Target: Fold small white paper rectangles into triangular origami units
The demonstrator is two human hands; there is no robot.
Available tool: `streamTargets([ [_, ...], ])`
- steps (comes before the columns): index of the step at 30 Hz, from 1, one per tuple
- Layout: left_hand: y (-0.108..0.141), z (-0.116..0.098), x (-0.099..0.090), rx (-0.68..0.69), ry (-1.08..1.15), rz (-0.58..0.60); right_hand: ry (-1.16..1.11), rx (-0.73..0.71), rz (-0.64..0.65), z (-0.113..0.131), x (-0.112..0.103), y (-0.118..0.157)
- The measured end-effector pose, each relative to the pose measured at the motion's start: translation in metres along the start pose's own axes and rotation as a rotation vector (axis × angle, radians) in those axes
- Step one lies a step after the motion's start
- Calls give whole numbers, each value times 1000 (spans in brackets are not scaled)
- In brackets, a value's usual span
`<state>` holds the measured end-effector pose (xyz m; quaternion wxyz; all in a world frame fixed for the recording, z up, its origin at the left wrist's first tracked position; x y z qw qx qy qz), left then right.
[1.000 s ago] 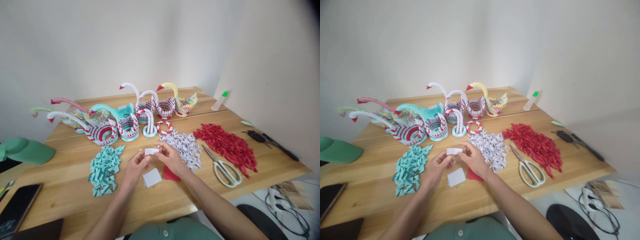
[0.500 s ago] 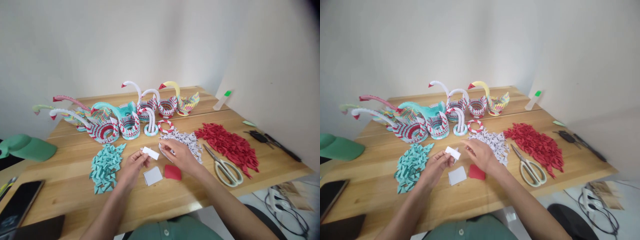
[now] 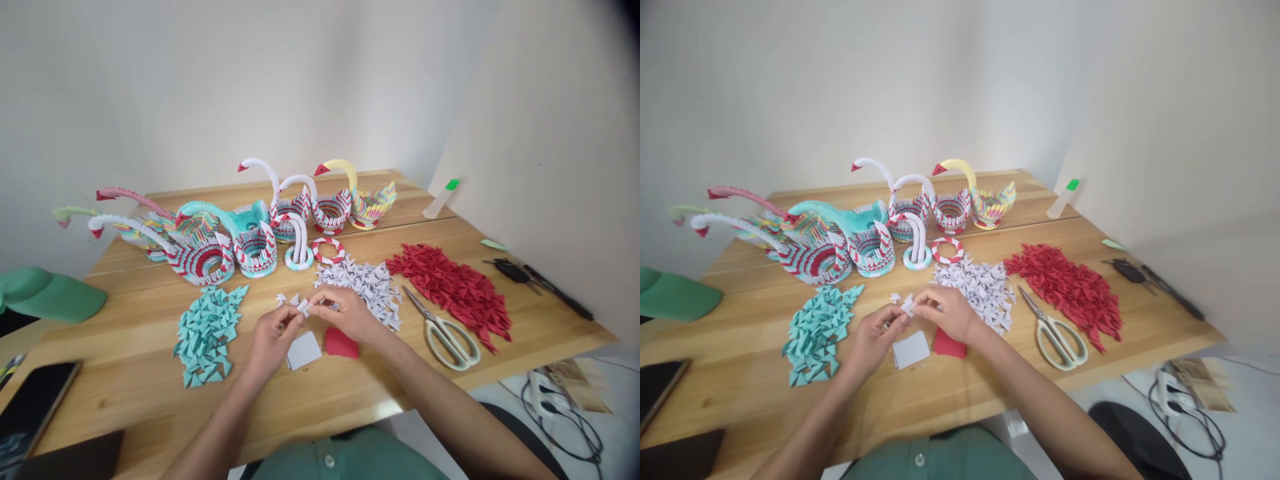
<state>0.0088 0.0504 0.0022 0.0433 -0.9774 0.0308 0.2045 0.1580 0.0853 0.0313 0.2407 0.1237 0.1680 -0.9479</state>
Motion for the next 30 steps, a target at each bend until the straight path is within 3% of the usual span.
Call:
streamTargets([
  [6, 1, -4, 2, 27, -28, 45, -40, 113, -41, -6, 2, 1],
  [17, 2, 0, 7, 8, 78, 148, -73, 70, -39, -9, 4, 3],
  [24, 1, 3, 6, -14, 53, 11, -116, 75, -29, -7, 6, 4],
  [30, 2, 2, 6, -6, 7, 36, -75, 50, 4, -1, 6, 5],
])
Point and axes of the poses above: each hand's wrist, its own y-axis away from the middle knuckle, its own x-axis out of the palm, z = x × y, the point moved 6 cm from there along -y, towards the middle knuckle, and after that the axes turned 8 degrees about -y, right-handed, at the moved point
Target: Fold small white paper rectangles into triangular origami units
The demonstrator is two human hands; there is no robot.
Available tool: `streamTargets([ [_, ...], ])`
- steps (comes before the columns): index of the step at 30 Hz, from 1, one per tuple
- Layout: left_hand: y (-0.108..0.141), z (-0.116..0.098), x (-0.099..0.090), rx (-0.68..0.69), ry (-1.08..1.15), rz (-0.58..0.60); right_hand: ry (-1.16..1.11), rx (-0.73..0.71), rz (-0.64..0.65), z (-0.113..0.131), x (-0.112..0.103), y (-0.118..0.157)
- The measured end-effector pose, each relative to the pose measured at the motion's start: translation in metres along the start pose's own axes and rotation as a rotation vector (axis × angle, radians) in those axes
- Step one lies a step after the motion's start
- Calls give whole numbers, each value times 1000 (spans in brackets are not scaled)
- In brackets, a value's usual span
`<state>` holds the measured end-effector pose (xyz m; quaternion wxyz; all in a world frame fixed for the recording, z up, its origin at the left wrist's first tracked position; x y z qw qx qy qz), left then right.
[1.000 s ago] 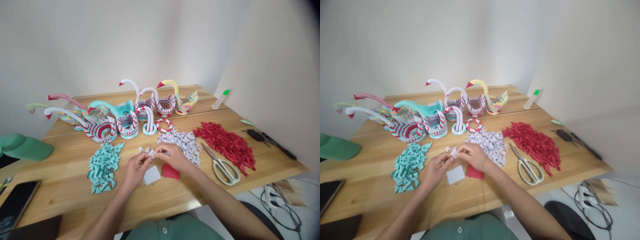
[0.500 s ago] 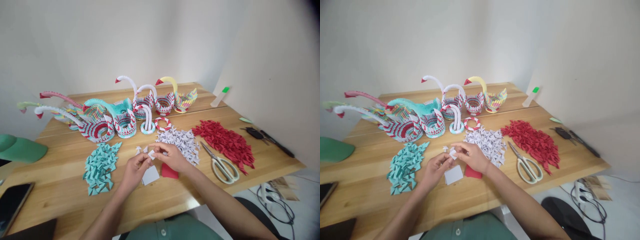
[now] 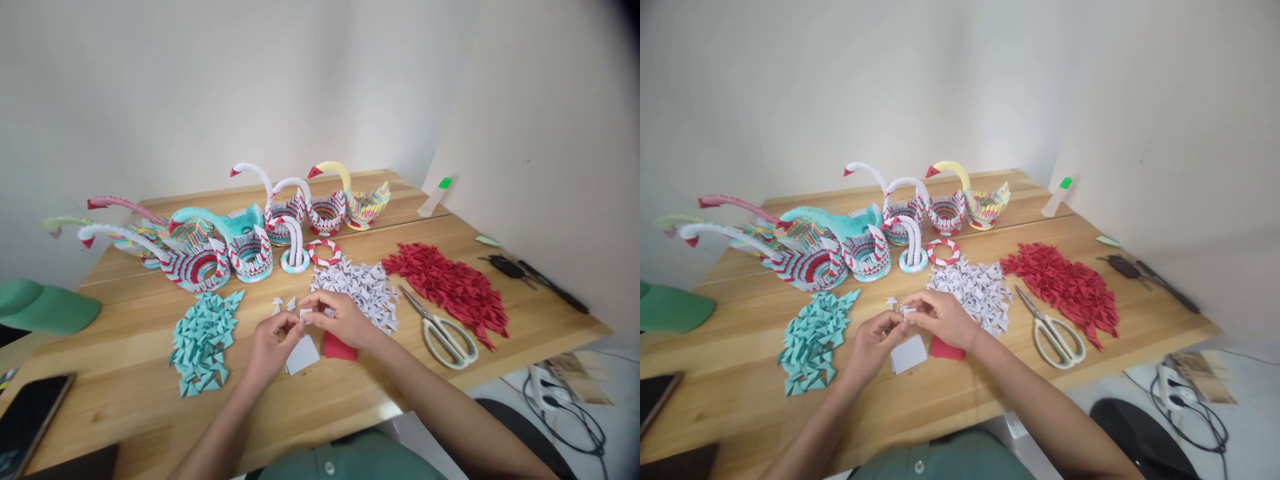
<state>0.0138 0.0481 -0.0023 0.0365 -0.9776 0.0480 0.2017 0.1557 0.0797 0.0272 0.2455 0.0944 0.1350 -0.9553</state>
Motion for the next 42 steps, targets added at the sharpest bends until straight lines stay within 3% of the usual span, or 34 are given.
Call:
streamTargets([
  [4, 1, 1, 2, 5, -5, 1, 47, -24, -10, 8, -1, 0],
  [11, 2, 8, 4, 12, 183, -15, 8, -35, -48, 15, -1, 0],
  [17, 5, 0, -10, 80, 128, -143, -4, -22, -84, 16, -1, 3],
  [25, 2, 7, 5, -98, 576, 111, 62, -74, -95, 24, -1, 5],
  [33, -1, 10, 3, -132, 729, 20, 404, -506, -140, 36, 3, 15],
  [38, -2, 11, 4, -169, 767, -10, 515, -593, -213, 39, 3, 20],
  [42, -2, 12, 1, -188, 714, -73, 610, -617, -124, 40, 7, 21],
])
Point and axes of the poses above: each hand's wrist, its own y-axis away from the middle knuckle, its own x-axis out of the palm, z = x × y, the point moved 6 cm from there along -y, towards the middle knuckle, and after that the axes turned 8 degrees about -y, right-handed, at the moved point
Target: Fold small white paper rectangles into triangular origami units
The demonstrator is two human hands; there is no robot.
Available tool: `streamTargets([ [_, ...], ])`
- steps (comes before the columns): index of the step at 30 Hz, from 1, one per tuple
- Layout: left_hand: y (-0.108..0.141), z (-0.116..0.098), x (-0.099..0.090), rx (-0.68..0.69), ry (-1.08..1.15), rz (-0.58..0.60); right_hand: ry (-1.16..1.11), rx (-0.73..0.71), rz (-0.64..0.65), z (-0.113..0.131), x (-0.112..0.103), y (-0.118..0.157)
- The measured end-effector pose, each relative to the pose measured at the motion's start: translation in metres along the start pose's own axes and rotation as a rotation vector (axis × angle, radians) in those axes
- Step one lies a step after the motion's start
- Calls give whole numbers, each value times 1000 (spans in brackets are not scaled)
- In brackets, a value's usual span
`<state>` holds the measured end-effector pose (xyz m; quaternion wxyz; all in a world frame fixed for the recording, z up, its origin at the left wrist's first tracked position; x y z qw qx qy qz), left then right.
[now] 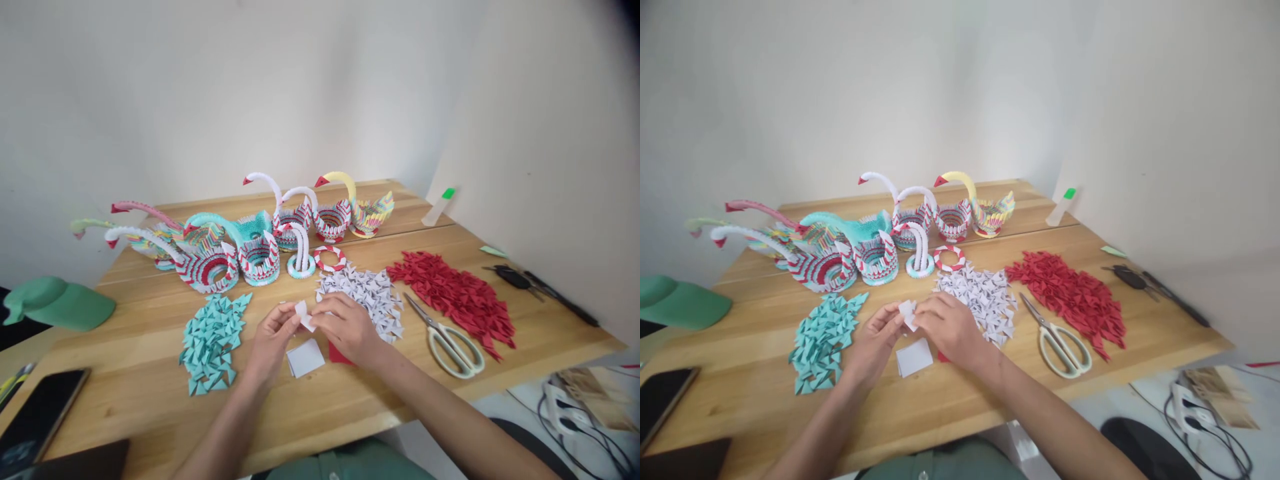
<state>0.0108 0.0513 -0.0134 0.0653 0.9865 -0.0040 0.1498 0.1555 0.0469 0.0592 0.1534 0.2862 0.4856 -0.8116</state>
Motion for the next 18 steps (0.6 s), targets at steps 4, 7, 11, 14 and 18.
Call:
streamTargets([
  [4, 0, -4, -1, -4, -178, -19, 75, -87, 50, -2, 3, 4],
  [7, 1, -6, 0, -22, -284, 20, 45, -94, 50, -7, 5, 7],
  [11, 0, -3, 3, -31, -297, 104, -56, 22, 49, -18, 9, 9],
  [14, 0, 3, 4, -50, -278, 143, -111, 81, 27, -24, 9, 11],
  [18, -1, 5, 5, -45, -288, 151, -158, 105, 20, -28, 10, 13],
])
Point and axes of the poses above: each hand's wrist, its own y-axis away from the middle knuckle, its own x-axis out of the palm, z = x × y, the point moved 6 cm from there along -y, towards the middle knuckle, and after that the axes turned 8 degrees about -y, right-handed, at the moved point
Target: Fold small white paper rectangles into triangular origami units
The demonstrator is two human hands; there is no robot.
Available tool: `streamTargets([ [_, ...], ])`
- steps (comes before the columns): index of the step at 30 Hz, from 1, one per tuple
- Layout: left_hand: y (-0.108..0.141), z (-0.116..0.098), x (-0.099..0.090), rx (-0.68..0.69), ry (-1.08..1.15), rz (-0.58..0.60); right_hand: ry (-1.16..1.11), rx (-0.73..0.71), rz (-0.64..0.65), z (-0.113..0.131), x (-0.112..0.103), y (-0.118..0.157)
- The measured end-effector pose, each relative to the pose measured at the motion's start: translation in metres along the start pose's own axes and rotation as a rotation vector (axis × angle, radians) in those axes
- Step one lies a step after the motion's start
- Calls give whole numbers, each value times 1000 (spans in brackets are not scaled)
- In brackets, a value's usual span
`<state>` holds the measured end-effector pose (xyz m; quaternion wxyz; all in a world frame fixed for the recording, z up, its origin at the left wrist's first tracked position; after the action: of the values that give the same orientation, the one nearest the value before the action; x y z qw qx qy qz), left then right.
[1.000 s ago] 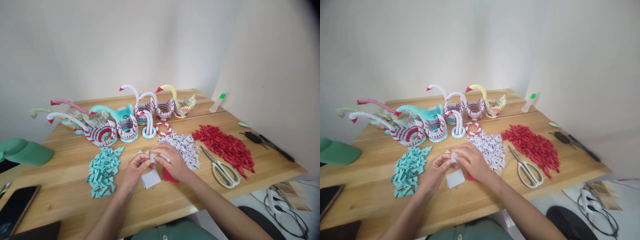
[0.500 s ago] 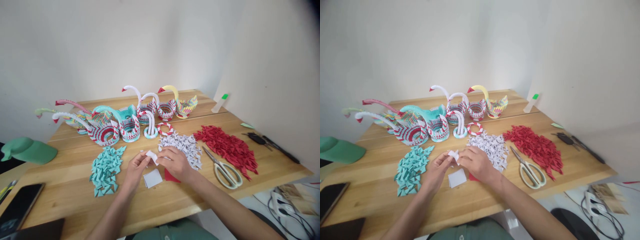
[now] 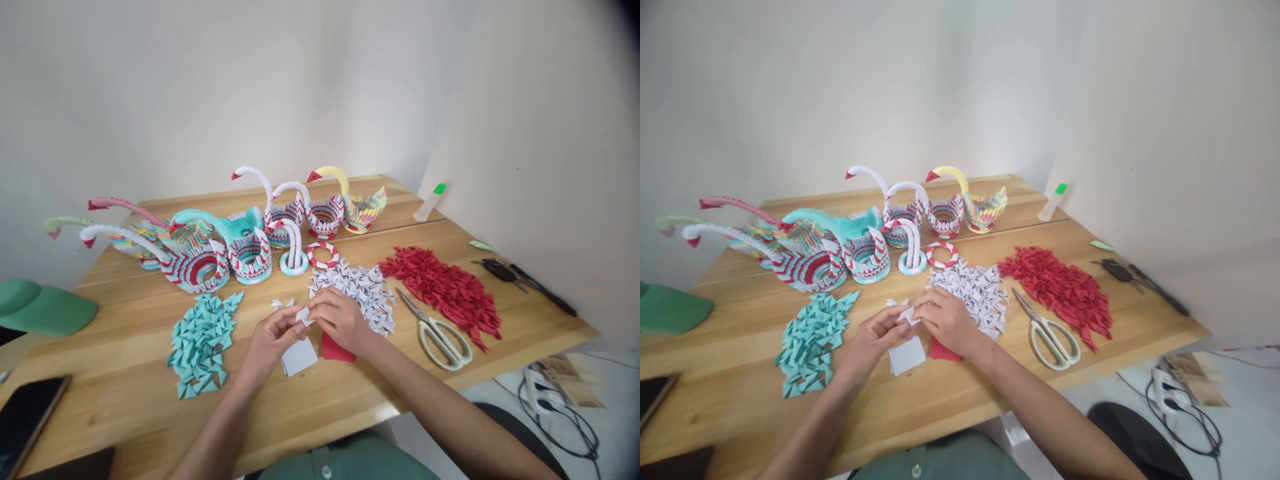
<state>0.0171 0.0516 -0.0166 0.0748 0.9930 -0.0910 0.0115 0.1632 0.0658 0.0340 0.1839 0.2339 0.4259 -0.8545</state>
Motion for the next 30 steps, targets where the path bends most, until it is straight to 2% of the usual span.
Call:
streamTargets([
  [7, 0, -9, -8, 65, -143, -112, -87, 20, -3, -1, 0, 0],
  [14, -1, -1, -8, 53, -148, -63, -153, 24, 40, -1, 2, -2],
  [18, -1, 2, -14, 56, -236, -127, -180, 18, 67, 0, 3, -3],
  [25, -1, 4, -15, 78, -214, -182, -63, -29, 115, 4, 9, 1],
  [30, 0, 1, -12, 53, -195, -165, -8, -49, 55, 5, 6, 4],
])
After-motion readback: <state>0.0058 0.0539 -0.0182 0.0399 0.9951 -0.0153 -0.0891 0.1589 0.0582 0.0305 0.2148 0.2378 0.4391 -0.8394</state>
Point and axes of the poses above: each hand's wrist, its own y-axis away from the middle knuckle, its own x-axis out of the palm, z = x × y, the point moved 6 cm from there along -y, towards the middle knuckle, and after that the axes turned 8 degrees about -y, right-handed, at the moved point
